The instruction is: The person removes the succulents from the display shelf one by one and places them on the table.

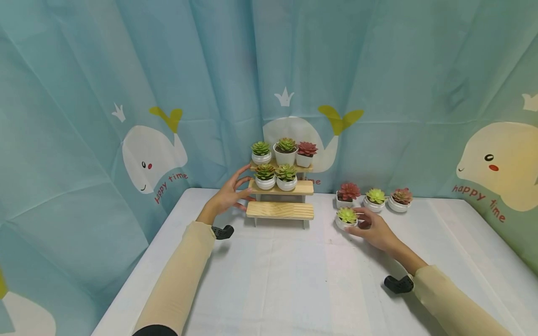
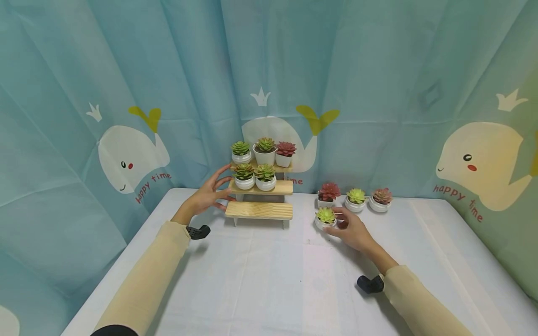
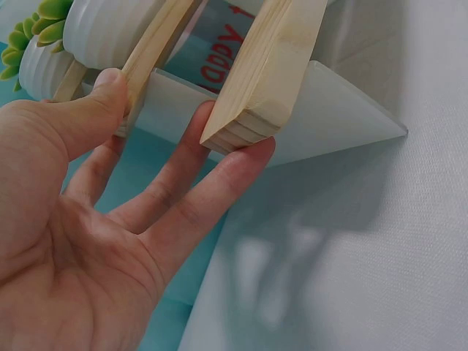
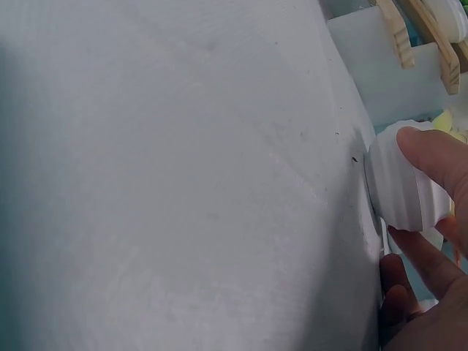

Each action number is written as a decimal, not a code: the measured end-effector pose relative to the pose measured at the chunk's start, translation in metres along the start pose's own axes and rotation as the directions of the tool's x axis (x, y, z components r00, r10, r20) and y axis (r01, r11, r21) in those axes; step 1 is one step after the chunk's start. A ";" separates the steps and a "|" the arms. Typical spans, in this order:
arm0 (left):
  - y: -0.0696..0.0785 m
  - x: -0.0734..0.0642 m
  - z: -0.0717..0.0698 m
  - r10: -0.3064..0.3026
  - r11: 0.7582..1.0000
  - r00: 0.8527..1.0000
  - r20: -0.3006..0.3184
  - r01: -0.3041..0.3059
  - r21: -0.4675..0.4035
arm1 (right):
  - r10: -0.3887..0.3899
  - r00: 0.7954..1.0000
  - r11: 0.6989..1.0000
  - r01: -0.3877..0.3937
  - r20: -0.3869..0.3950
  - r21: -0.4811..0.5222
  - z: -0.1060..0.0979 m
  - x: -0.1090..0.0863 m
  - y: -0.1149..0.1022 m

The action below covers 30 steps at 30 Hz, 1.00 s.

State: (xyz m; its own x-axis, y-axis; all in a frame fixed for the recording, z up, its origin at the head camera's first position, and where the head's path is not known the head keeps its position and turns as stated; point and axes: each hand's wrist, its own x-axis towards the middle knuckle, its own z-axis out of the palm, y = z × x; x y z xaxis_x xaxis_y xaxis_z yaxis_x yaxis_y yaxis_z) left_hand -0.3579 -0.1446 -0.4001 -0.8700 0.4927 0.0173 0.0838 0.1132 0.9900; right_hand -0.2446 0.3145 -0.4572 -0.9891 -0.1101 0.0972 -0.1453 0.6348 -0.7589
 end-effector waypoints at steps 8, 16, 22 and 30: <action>0.002 -0.002 0.000 0.001 1.000 1.000 0.000 -0.001 -0.001 | 0.000 1.000 1.000 0.000 0.000 -0.004 0.001 -0.001 -0.001; 0.002 -0.002 -0.001 0.001 1.000 1.000 -0.003 -0.001 -0.002 | -0.004 1.000 1.000 0.004 0.000 0.004 0.001 -0.002 -0.001; 0.003 -0.002 0.000 -0.005 1.000 1.000 -0.005 0.005 -0.003 | -0.017 0.999 1.000 0.017 0.036 0.001 -0.005 -0.003 -0.005; 0.004 -0.004 0.000 0.005 1.000 1.000 -0.005 -0.005 0.002 | -0.068 0.994 0.998 0.069 0.080 0.000 -0.016 -0.005 -0.013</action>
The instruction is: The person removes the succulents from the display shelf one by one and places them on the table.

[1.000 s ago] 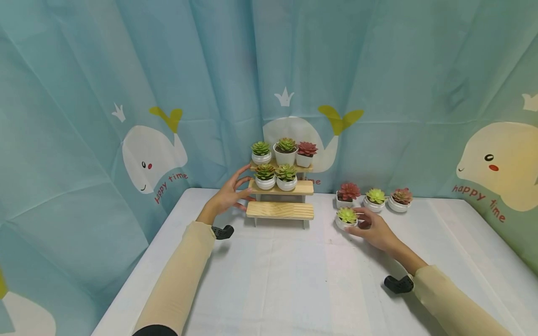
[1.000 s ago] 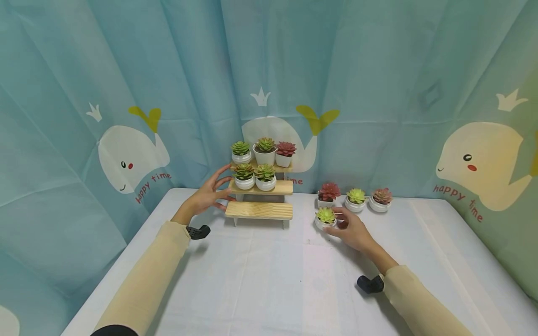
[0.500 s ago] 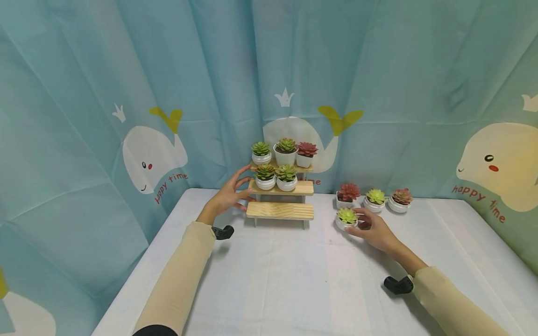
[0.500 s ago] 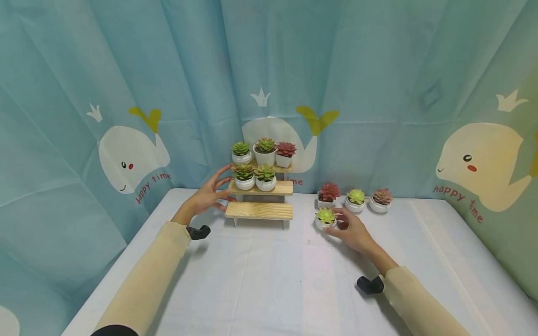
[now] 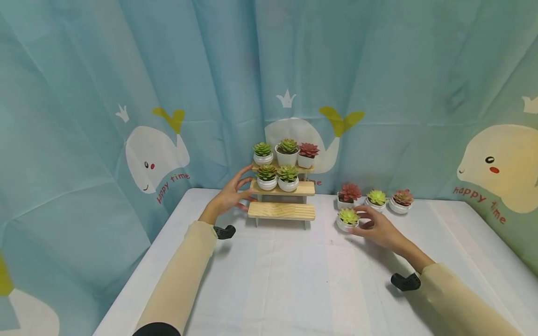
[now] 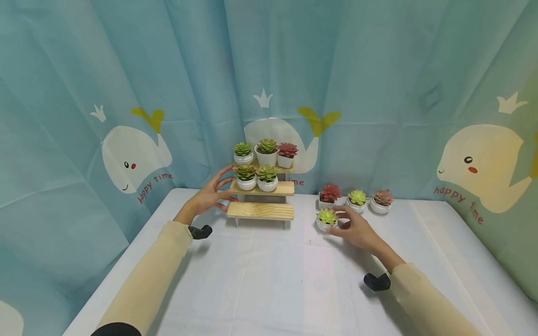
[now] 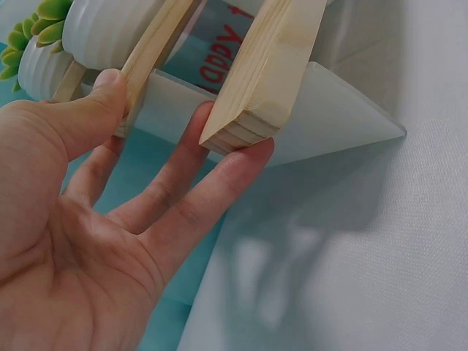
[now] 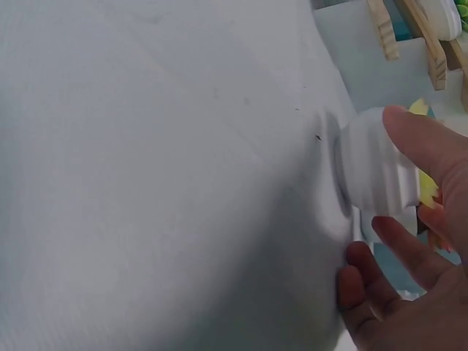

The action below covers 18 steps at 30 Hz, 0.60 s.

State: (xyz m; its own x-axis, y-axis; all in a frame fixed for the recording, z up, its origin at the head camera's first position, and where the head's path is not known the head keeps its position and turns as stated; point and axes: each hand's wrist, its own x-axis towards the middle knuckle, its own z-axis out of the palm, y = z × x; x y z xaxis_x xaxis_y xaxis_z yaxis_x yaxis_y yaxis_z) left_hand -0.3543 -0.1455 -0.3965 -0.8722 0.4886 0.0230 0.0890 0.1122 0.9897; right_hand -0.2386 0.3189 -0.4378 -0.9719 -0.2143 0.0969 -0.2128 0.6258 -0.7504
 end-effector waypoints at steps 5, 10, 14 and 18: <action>0.000 0.000 0.000 0.006 1.000 1.000 0.001 -0.006 0.007 | -0.022 0.999 1.000 0.022 0.038 -0.010 -0.009 -0.001 -0.002; -0.001 0.001 0.001 0.003 1.000 1.000 -0.002 -0.003 0.000 | -0.051 0.998 0.998 0.052 0.049 -0.028 -0.022 -0.003 -0.006; -0.002 0.002 0.001 -0.001 1.000 1.000 -0.004 0.001 0.009 | -0.052 0.996 0.997 0.055 0.067 -0.045 -0.032 -0.006 -0.012; -0.002 0.002 0.000 -0.003 1.000 1.000 -0.006 0.003 0.012 | -0.066 0.994 0.996 0.071 0.087 -0.056 -0.040 -0.008 -0.019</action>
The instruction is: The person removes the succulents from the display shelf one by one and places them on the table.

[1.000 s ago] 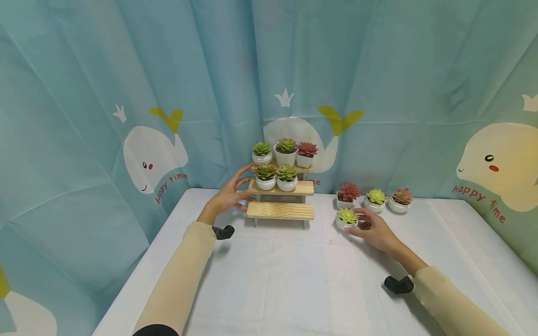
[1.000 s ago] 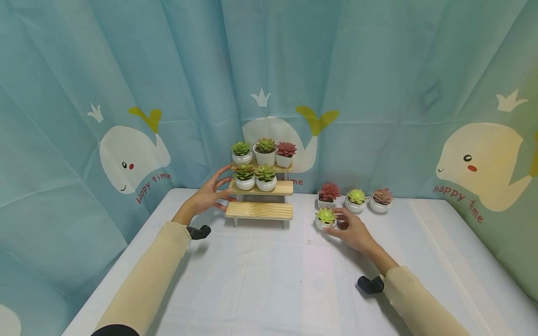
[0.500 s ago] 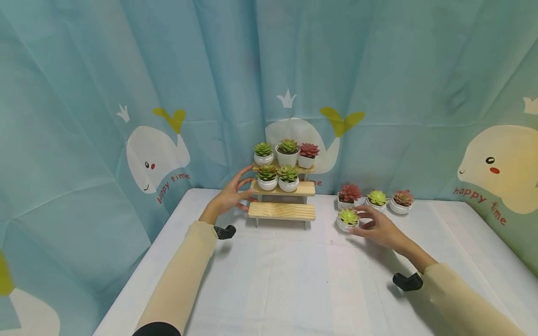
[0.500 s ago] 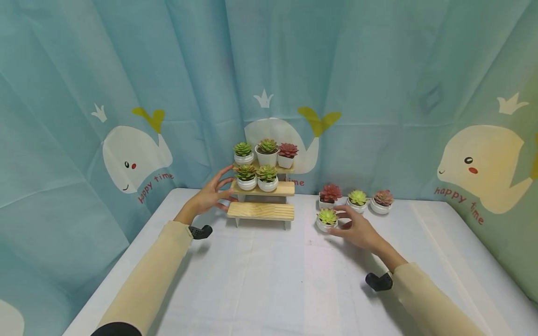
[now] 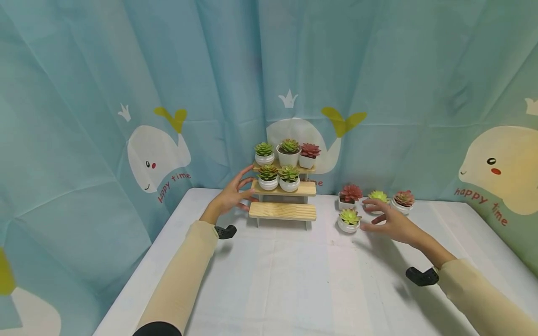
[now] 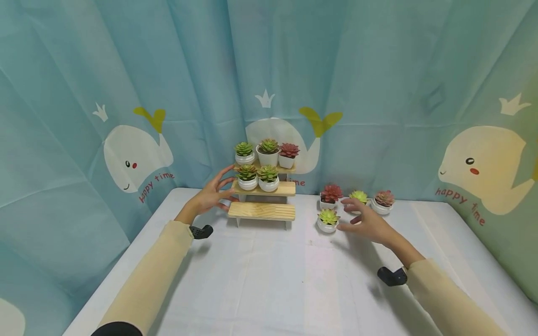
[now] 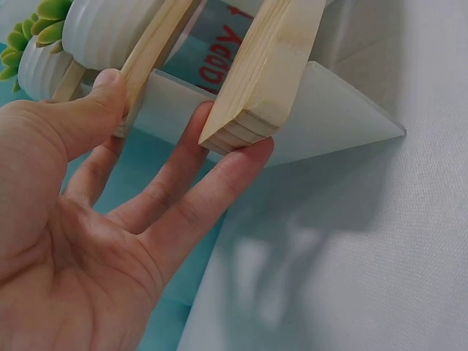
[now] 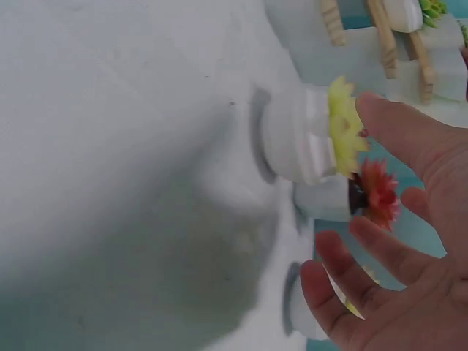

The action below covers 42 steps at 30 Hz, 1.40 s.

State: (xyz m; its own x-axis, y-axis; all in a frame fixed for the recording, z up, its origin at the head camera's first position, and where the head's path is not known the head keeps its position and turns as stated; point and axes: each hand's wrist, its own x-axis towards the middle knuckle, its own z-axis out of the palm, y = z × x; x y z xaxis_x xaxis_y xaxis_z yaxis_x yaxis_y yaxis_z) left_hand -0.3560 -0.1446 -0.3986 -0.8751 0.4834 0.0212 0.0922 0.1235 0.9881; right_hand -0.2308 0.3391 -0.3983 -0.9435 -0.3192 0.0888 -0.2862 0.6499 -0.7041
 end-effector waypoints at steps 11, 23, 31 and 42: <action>0.001 -0.004 -0.001 -0.008 1.000 1.000 0.003 0.008 -0.011 | -0.055 0.998 0.998 0.053 -0.026 -0.046 -0.012 0.001 -0.015; 0.002 -0.002 -0.001 -0.005 1.000 1.000 -0.004 0.005 -0.006 | -0.046 0.997 0.998 0.043 -0.062 -0.038 -0.023 0.009 -0.029; 0.002 0.000 -0.002 -0.005 1.000 1.000 -0.002 0.005 -0.005 | -0.091 0.990 0.994 0.084 -0.106 -0.066 -0.030 0.019 -0.043; 0.002 0.001 -0.001 -0.014 1.000 1.000 -0.004 0.014 -0.007 | -0.092 0.986 0.995 0.088 -0.141 -0.039 -0.030 0.038 -0.060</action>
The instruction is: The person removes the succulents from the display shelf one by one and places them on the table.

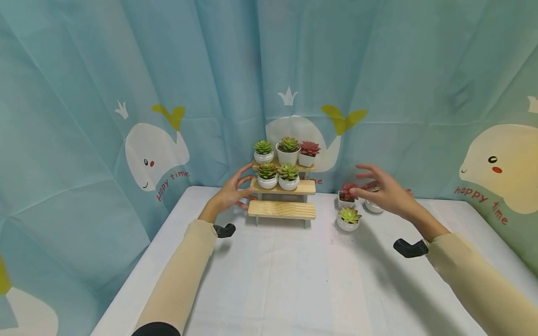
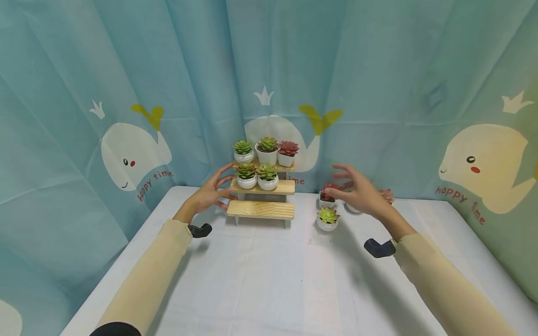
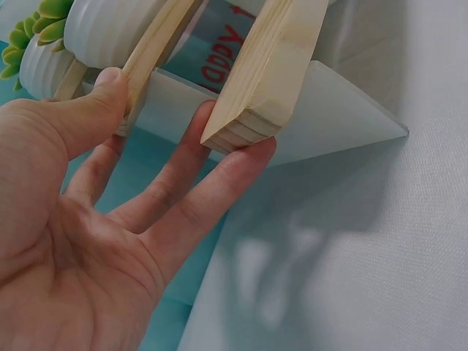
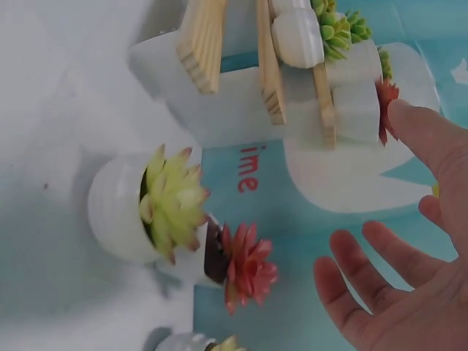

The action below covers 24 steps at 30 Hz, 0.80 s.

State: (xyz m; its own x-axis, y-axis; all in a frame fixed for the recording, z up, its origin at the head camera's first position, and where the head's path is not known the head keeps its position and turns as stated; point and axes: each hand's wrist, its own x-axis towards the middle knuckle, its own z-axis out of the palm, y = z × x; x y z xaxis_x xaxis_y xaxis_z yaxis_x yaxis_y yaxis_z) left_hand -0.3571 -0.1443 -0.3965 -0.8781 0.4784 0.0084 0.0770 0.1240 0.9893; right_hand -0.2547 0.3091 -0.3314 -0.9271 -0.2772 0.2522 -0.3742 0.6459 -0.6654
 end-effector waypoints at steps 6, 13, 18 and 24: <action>0.002 0.001 -0.001 -0.004 1.000 1.000 -0.001 0.004 0.000 | -0.013 1.000 0.999 0.012 0.004 0.040 0.006 0.011 -0.009; -0.001 -0.001 0.000 -0.002 1.000 1.000 -0.010 0.002 -0.001 | -0.022 1.000 0.998 0.021 0.012 0.058 0.019 0.022 -0.016; -0.003 -0.001 0.002 0.002 1.000 1.000 0.000 -0.002 0.002 | -0.044 0.999 0.996 0.043 0.008 0.077 0.027 0.030 -0.019; -0.003 -0.002 0.000 0.007 1.000 1.000 -0.011 -0.007 -0.002 | -0.030 1.000 0.994 0.028 0.011 0.107 0.044 0.043 -0.026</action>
State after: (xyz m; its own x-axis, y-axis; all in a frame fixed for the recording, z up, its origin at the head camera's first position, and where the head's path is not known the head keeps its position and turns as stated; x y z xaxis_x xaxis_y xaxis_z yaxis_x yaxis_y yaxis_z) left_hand -0.3556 -0.1449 -0.3991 -0.8825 0.4700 0.0167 0.0819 0.1187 0.9895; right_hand -0.2842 0.2487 -0.3337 -0.9153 -0.3039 0.2643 -0.3958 0.5579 -0.7295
